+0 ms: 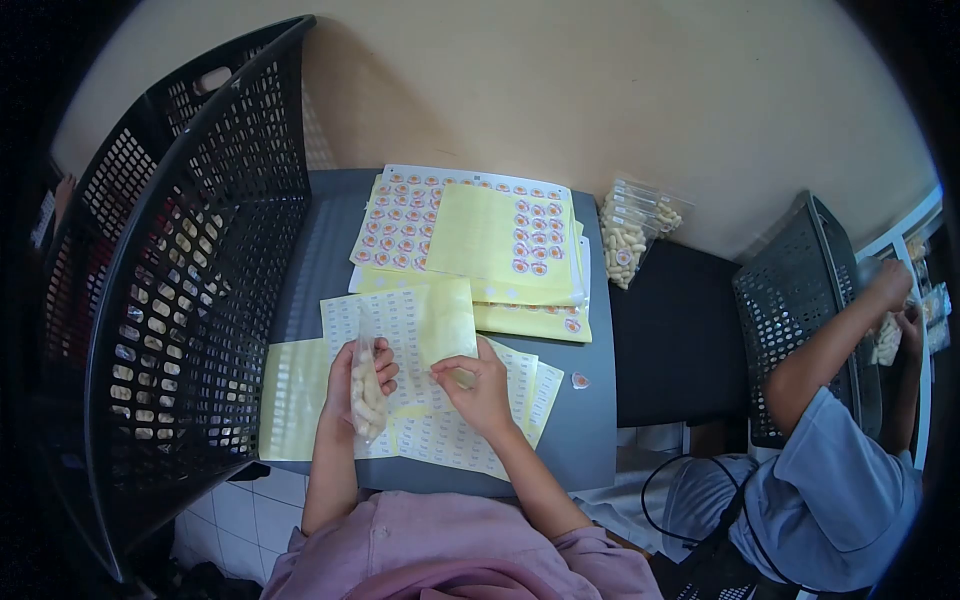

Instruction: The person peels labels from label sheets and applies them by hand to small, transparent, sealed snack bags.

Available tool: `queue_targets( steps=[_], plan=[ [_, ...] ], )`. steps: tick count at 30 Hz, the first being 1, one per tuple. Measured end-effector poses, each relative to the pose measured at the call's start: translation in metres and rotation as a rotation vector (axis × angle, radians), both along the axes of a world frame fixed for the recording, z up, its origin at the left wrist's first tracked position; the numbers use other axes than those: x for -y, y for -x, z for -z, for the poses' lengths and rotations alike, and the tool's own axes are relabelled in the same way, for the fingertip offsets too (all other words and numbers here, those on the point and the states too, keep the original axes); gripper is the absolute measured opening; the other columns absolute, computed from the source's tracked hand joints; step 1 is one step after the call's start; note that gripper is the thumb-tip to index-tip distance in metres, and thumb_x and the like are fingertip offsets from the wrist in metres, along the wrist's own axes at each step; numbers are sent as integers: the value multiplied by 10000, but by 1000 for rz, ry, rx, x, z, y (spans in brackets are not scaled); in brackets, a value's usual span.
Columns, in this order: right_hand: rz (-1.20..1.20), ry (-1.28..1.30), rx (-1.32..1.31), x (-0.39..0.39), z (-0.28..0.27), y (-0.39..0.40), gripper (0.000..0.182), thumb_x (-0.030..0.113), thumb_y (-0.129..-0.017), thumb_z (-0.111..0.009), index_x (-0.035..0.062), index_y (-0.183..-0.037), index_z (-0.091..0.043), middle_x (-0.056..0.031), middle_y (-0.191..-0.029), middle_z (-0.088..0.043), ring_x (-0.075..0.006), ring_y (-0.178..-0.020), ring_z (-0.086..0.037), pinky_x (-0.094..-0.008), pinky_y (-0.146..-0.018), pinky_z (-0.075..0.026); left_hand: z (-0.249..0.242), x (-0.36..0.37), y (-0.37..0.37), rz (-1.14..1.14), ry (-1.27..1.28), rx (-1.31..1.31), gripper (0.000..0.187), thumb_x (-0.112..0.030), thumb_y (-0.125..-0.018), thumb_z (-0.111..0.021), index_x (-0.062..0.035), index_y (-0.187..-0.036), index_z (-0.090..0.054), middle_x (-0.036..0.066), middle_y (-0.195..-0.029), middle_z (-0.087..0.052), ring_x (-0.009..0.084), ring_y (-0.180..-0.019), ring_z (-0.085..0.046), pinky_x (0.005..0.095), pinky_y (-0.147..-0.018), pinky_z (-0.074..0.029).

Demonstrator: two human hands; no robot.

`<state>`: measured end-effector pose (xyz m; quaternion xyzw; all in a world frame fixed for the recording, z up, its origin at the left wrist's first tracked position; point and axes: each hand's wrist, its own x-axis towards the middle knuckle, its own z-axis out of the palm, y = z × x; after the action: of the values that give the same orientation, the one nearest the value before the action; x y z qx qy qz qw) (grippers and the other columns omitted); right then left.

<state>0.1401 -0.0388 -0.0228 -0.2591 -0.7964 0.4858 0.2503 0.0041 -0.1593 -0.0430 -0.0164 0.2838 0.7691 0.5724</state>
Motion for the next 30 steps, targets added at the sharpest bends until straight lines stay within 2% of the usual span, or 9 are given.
queue_targets(
  steps=[3,5,7,10,12,15,19,25,30],
  plan=[
    [147,-217,-130,-18,8,-11,100,32,-639,-654,57,-736,-648,-114,-982,-527,-235,-894,-537,-311,-784,-415,-2,-1,-3,-26,80,-51,240,-268,-822,-377,-70,-910,-481,3,-681,-447,119,-587,-440,256,-521,-401],
    [320,-250,-198,-47,10,-30,97,33,-670,-642,49,-764,-625,-106,-970,-529,-196,-886,-531,-294,-773,-418,-4,-4,-8,-55,156,-88,238,-225,-815,-358,-64,-943,-479,8,-732,-465,125,-635,-456,269,-569,-419],
    [418,133,-433,-69,-3,-52,89,17,-711,-612,34,-797,-593,-76,-918,-543,-130,-837,-527,-235,-726,-417,-9,-7,-14,-146,193,-371,202,-228,-800,-399,-60,-896,-457,26,-796,-466,105,-743,-465,233,-681,-405],
    [575,210,-452,-73,-28,-71,94,1,-746,-579,11,-839,-572,-49,-837,-550,-77,-769,-518,-186,-673,-408,-25,-9,-15,-119,134,-553,122,-139,-821,-403,-53,-898,-443,39,-860,-480,100,-824,-460,232,-760,-372],
    [548,177,-527,-72,-34,-75,141,-13,-753,-567,-4,-893,-553,-30,-772,-548,-62,-716,-520,-176,-638,-409,-36,-13,-20,-148,119,-740,108,-40,-813,-413,-35,-919,-427,52,-874,-489,108,-847,-461,240,-788,-359],
    [416,184,-542,-38,-60,-53,231,-24,-751,-565,-10,-977,-518,-46,-771,-553,-70,-711,-522,-188,-633,-419,-55,-18,-32,-176,104,-980,124,-25,-811,-417,-28,-935,-412,61,-877,-490,118,-878,-470,251,-800,-357],
    [124,217,-511,2,-84,-20,360,-25,-731,-580,-15,-1071,-463,-71,-763,-590,-98,-703,-551,-201,-642,-427,-77,-27,-55,-224,129,-1048,205,8,-800,-430,-11,-1002,-406,111,-966,-524,145,-938,-484,260,-806,-379],
    [60,56,-365,8,-94,-1,410,33,-708,-617,-23,-1079,-451,-58,-695,-616,-88,-657,-558,-219,-606,-409,-88,-28,-69,-299,104,-1161,285,-16,-815,-458,20,-1095,-418,125,-977,-541,152,-905,-522,263,-779,-401],
    [59,99,-388,8,-93,1,423,50,-697,-628,-16,-1077,-454,-58,-692,-620,-86,-657,-558,-225,-590,-399,-91,-25,-71,-282,128,-1180,278,-45,-824,-465,31,-1091,-443,133,-926,-560,161,-884,-532,271,-780,-399]
  ],
)
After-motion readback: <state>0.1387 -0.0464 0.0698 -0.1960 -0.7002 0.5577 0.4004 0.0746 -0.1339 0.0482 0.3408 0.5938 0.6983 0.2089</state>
